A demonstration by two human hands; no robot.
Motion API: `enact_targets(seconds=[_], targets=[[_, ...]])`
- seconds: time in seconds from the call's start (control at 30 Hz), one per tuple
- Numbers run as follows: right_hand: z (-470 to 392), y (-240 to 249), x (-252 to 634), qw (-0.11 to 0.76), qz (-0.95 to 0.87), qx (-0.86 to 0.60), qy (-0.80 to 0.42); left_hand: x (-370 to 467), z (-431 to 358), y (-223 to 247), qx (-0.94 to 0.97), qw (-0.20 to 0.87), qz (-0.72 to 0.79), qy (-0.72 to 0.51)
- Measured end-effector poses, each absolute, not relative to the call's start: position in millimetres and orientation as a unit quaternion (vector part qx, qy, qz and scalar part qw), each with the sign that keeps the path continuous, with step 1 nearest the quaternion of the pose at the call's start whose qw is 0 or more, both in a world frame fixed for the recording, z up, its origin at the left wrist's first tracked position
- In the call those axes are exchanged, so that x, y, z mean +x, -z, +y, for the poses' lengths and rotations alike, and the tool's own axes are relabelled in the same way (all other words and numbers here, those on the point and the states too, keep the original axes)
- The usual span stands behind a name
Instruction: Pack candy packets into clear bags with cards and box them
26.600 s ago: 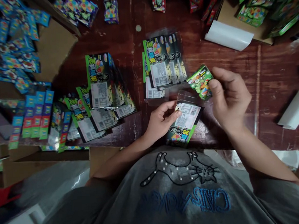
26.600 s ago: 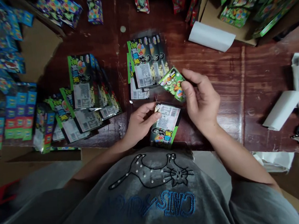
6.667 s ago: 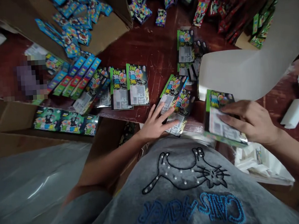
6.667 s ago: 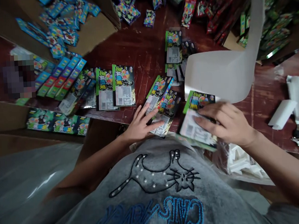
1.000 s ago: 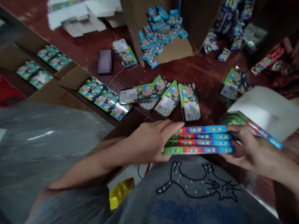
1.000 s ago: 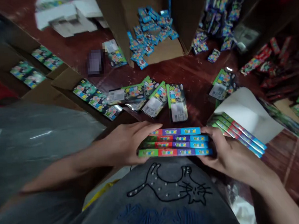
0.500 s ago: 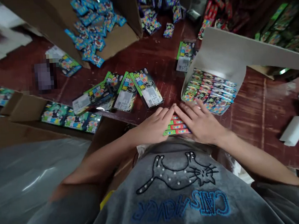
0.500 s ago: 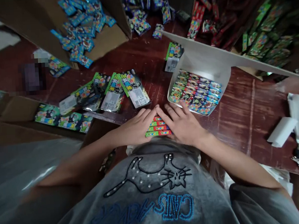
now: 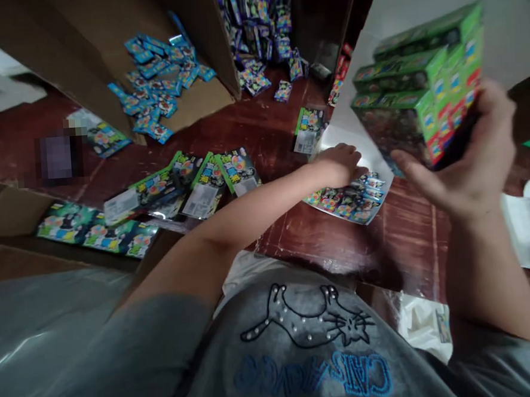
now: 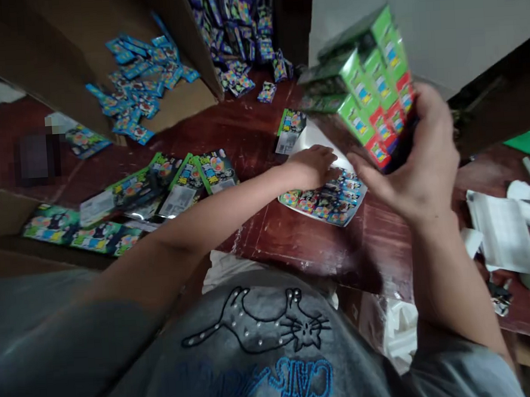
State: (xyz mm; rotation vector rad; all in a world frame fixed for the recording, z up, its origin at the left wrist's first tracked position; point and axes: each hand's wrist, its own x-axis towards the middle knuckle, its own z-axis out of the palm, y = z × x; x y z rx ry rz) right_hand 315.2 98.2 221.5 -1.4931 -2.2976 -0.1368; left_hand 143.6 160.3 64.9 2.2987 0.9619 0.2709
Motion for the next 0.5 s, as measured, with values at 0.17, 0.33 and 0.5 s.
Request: enact_targets(seconds=[0.17, 0.33, 0.5], targets=[[107, -200, 320, 0.100, -0.795, -0.597, 0.016, 179, 187, -51, 0.863, 0.315, 0.389, 0.060], [133, -179, 320, -0.004, -0.799, -0.600, -0.024, 141, 134, -71, 0.890, 0.284, 0.351, -0.061], [143, -156, 323, -0.122, -0.829, -0.540, -0.081, 109, 65, -87, 0.917, 0.198, 0.322, -0.127]])
